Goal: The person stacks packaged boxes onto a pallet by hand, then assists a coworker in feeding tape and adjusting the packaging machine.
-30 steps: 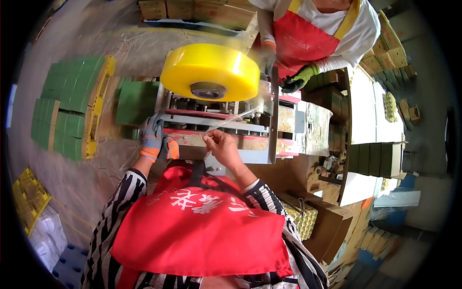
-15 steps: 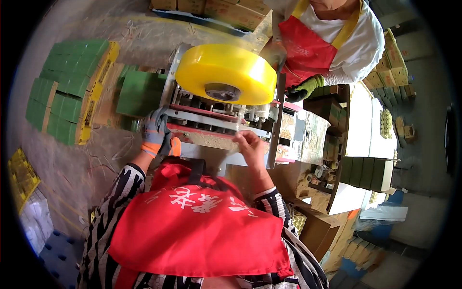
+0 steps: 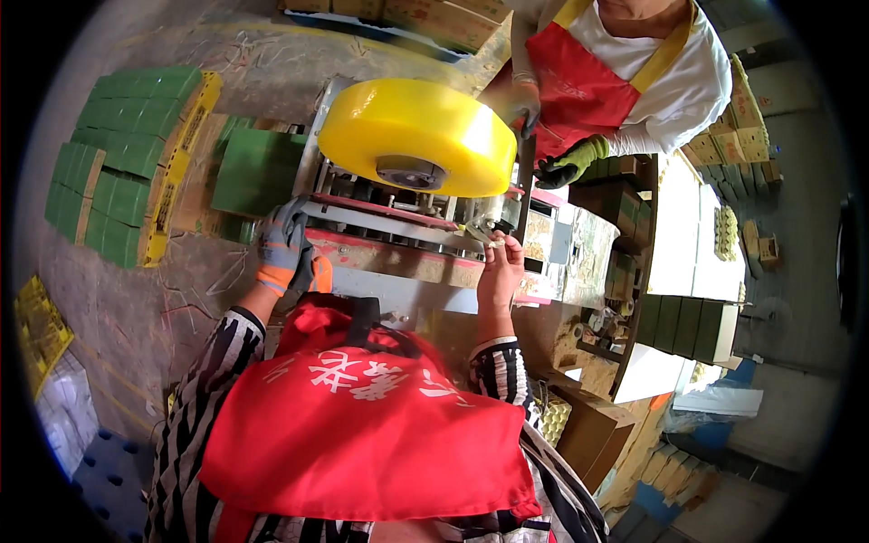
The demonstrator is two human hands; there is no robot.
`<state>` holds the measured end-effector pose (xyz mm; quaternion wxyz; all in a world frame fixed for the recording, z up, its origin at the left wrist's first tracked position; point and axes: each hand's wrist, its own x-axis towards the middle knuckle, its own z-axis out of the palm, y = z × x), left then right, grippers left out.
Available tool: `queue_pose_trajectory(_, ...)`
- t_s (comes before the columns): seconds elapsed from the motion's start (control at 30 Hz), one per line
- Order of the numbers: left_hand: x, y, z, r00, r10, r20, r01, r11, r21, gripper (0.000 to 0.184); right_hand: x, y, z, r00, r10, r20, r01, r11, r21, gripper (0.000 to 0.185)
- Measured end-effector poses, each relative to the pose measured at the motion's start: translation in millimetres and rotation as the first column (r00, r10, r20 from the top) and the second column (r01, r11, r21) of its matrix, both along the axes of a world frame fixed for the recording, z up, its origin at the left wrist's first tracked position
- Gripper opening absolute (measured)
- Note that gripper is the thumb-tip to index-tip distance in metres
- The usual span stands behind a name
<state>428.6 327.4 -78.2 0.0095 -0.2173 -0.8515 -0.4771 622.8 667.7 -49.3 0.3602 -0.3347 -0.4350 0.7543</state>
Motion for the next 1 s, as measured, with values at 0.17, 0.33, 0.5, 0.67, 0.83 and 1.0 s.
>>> queue_pose_trajectory(0.17,3,2,16,0.999,0.044,-0.015,-0.045,0.988,-0.151,0.035,-6,-15,-2,0.996,0.001,-0.088,0.003,0.999,0.042,0.011)
queue_pose_trajectory(0.33,3,3,16,0.999,0.033,-0.012,-0.034,0.994,-0.100,0.034,-2,-19,0,0.968,0.231,0.093,-0.249,0.926,0.286,0.010)
queue_pose_trajectory(0.5,4,4,16,0.999,0.016,-0.028,-0.017,0.999,-0.038,0.033,2,-20,-12,0.913,0.144,0.382,-0.353,0.749,0.561,0.014)
queue_pose_trajectory(0.67,4,1,5,1.000,0.021,-0.009,-0.021,0.999,-0.024,0.034,7,-25,-17,0.879,0.031,0.476,-0.385,0.634,0.671,0.016)
queue_pose_trajectory(0.83,1,0,3,1.000,0.008,-0.025,-0.009,0.998,-0.057,0.034,-1,-25,-11,0.884,0.011,0.468,-0.319,0.747,0.583,0.018)
queue_pose_trajectory(1.0,2,3,8,0.999,-0.003,-0.039,0.001,0.999,-0.033,0.032,2,-11,-16,0.824,-0.123,0.553,-0.323,0.700,0.637,0.014)
